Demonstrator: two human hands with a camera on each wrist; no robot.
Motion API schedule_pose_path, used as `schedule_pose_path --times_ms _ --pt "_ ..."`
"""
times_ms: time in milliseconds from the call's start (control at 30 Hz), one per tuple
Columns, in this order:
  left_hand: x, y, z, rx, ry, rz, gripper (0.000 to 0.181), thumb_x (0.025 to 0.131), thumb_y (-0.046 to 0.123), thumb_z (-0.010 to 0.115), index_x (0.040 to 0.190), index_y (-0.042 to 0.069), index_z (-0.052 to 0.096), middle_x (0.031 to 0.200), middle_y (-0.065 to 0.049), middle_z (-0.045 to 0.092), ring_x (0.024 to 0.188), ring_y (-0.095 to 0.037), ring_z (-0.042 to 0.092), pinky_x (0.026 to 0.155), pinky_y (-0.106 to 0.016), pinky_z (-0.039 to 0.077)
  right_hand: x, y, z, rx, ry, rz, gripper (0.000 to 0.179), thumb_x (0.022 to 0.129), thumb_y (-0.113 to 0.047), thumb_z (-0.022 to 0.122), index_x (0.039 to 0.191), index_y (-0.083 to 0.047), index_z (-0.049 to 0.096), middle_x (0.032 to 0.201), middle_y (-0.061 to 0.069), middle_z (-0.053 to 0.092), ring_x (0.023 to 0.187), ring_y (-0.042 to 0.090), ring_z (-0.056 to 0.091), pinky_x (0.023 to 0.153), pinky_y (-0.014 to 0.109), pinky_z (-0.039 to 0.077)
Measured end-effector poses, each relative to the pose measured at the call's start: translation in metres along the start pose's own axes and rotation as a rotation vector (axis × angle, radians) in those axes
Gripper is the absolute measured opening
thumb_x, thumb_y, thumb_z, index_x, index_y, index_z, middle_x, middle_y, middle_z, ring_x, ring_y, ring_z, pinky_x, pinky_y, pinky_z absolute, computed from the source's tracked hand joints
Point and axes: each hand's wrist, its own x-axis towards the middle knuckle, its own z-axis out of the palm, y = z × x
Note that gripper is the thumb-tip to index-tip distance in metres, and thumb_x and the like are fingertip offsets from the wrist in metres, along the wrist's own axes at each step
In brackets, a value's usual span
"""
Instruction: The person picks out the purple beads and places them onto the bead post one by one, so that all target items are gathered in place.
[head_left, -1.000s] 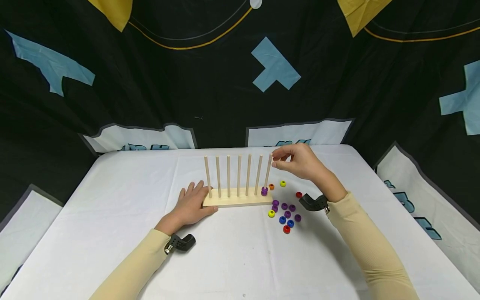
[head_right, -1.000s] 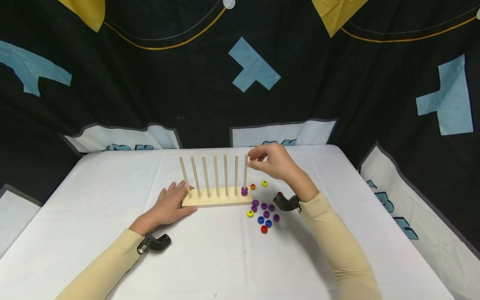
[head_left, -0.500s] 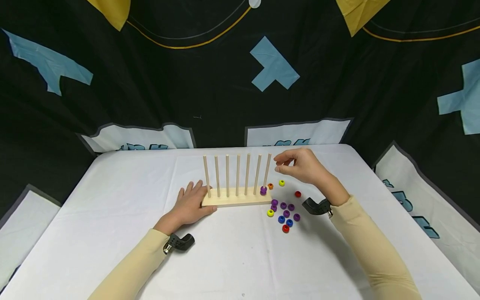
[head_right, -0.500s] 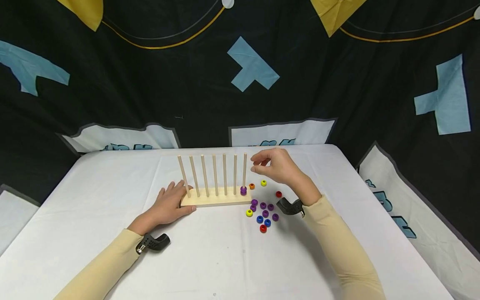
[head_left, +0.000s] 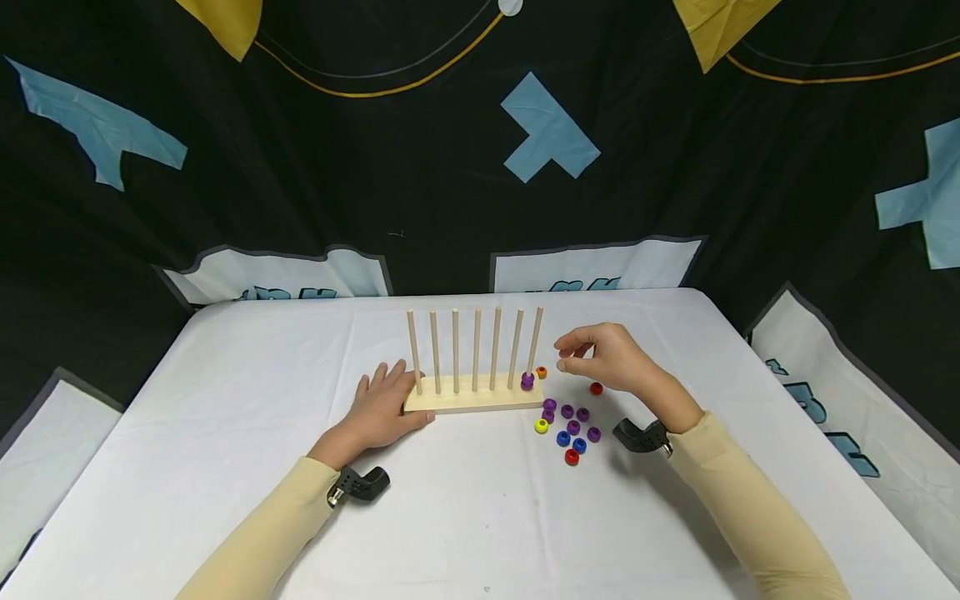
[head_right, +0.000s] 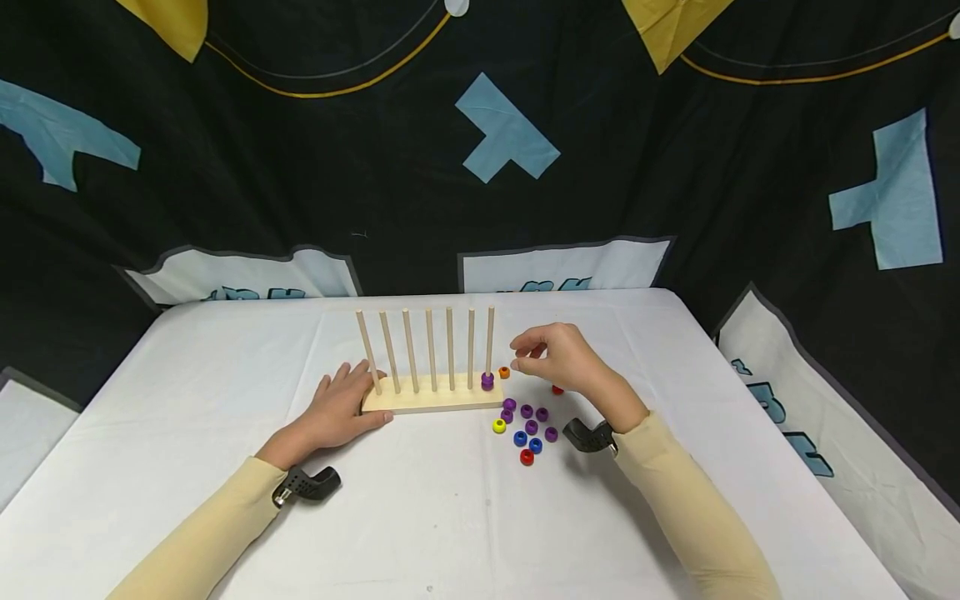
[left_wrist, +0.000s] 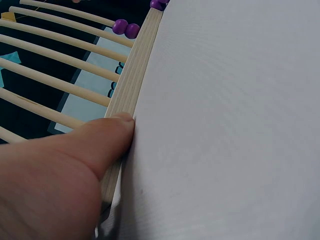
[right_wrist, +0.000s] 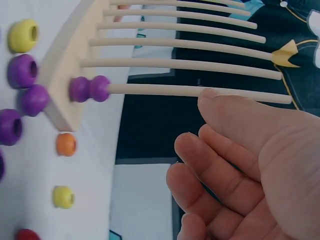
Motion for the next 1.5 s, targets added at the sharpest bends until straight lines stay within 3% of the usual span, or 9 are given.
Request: schedule_pose_path --times_ms 167,467,1033,1500 --pt "0.0 0.0 0.0 0.005 -0.003 -0.002 0.069 0.095 0.038 0.067 0.15 0.004 0.046 0.161 -0.035 0.028 0.15 -0.061 0.016 0.117 -0.078 0.01 -0.008 0.009 0.009 0.019 -0.026 0.03 0.023 0.087 -0.011 0.079 0.108 0.0 0.077 0.096 0.009 0.078 0.084 0.019 0.062 0.061 0.024 0.052" --pt "0.0 -0.001 -0.001 0.003 -0.001 -0.006 0.068 0.095 0.038 0.067 0.15 0.004 0.046 0.162 -0.035 0.028 0.151 -0.061 0.016 0.117 -0.078 0.01 -0.018 0.022 0.021 -0.007 -0.029 0.03 0.021 0.087 -0.011 0.079 0.105 0.0 0.078 0.097 0.008 0.079 0.083 0.014 0.063 0.073 0.026 0.052" --pt "0.0 -0.001 0.0 0.005 -0.004 -0.002 0.068 0.095 0.039 0.067 0.15 0.005 0.046 0.161 -0.034 0.029 0.15 -0.061 0.016 0.117 -0.078 0.011 -0.03 0.032 0.031 0.041 -0.051 0.064 0.021 0.087 -0.006 0.077 0.106 0.002 0.076 0.092 0.009 0.077 0.077 0.013 0.059 0.065 0.02 0.051" --pt "0.001 -0.002 0.002 0.003 -0.001 -0.003 0.069 0.094 0.04 0.067 0.15 0.004 0.046 0.162 -0.034 0.029 0.151 -0.061 0.016 0.117 -0.078 0.01 -0.032 0.036 0.034 0.055 -0.078 0.068 0.02 0.085 -0.002 0.075 0.105 0.001 0.076 0.091 0.007 0.076 0.076 0.012 0.059 0.068 0.021 0.052"
